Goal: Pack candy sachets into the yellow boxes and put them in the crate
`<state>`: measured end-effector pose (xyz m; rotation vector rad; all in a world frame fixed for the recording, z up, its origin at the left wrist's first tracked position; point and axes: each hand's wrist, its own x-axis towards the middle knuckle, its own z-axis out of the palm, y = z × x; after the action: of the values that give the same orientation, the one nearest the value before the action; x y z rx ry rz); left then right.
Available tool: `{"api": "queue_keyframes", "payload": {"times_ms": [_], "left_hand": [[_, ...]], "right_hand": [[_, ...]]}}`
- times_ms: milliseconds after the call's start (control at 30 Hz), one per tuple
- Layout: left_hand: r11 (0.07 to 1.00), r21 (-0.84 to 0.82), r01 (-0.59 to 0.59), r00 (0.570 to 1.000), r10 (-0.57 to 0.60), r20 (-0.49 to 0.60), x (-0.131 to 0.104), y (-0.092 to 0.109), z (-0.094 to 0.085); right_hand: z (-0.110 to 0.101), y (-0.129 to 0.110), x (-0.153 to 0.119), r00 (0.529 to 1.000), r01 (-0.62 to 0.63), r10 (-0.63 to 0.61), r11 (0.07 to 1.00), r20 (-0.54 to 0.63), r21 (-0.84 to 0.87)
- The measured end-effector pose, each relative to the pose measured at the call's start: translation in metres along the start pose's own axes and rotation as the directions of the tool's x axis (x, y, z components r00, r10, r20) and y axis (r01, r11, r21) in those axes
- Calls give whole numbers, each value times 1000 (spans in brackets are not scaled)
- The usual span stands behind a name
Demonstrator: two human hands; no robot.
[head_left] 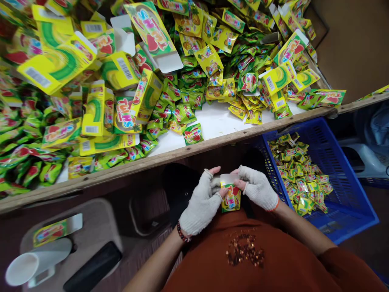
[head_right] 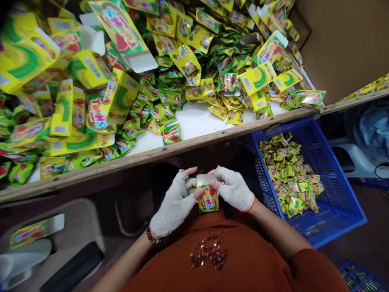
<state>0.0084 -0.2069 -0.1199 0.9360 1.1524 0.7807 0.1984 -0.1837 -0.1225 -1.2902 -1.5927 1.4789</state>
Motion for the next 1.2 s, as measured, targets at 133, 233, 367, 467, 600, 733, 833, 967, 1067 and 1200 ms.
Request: {"api": "queue_keyframes", "payload": {"times_ms": [133, 233, 367, 467, 600, 733, 833, 967, 1067, 1200], "left_hand": [[989, 146, 2, 1000, -6, 27, -1, 1, -5], [979, 205, -8, 999, 0, 38, -4, -1, -7], [970, 241, -24, 999, 11, 54, -5, -1, -6], [974, 227, -19, 999, 7, 54, -6, 0, -5], [974, 223, -26, 999, 19, 32, -6, -4, -4], [936, 344, -79, 997, 83, 3, -7, -7, -3], [940, 331, -85, 996, 87, 7, -8, -7, -2], [978, 197, -70, 996, 58, 63, -9, -8, -1], [969, 234, -76, 997, 67, 44, -9, -9, -2], [963, 260, -74, 997, 70, 23, -8, -7, -2]], "right_hand": [[-7, -8, -2, 982, 163, -148, 978, 115, -130], [-7, -10, -4, 975, 200, -178, 965, 136, -171], [-4, -12, -2, 993, 119, -110, 955, 47, -273], [-5, -13, 1, 992, 124, -114, 947, 50, -297], [-10, -12, -1, 977, 199, -171, 949, 131, -246], [-14, -13, -3, 967, 215, -170, 944, 189, -251], [-14, -17, -3, 983, 141, -98, 943, 153, -302], [-12, -18, -3, 991, 126, -101, 928, 89, -350], [-15, -16, -6, 968, 226, -168, 905, 186, -361], [-22, -13, -10, 922, 308, -179, 878, 343, -367]]}}
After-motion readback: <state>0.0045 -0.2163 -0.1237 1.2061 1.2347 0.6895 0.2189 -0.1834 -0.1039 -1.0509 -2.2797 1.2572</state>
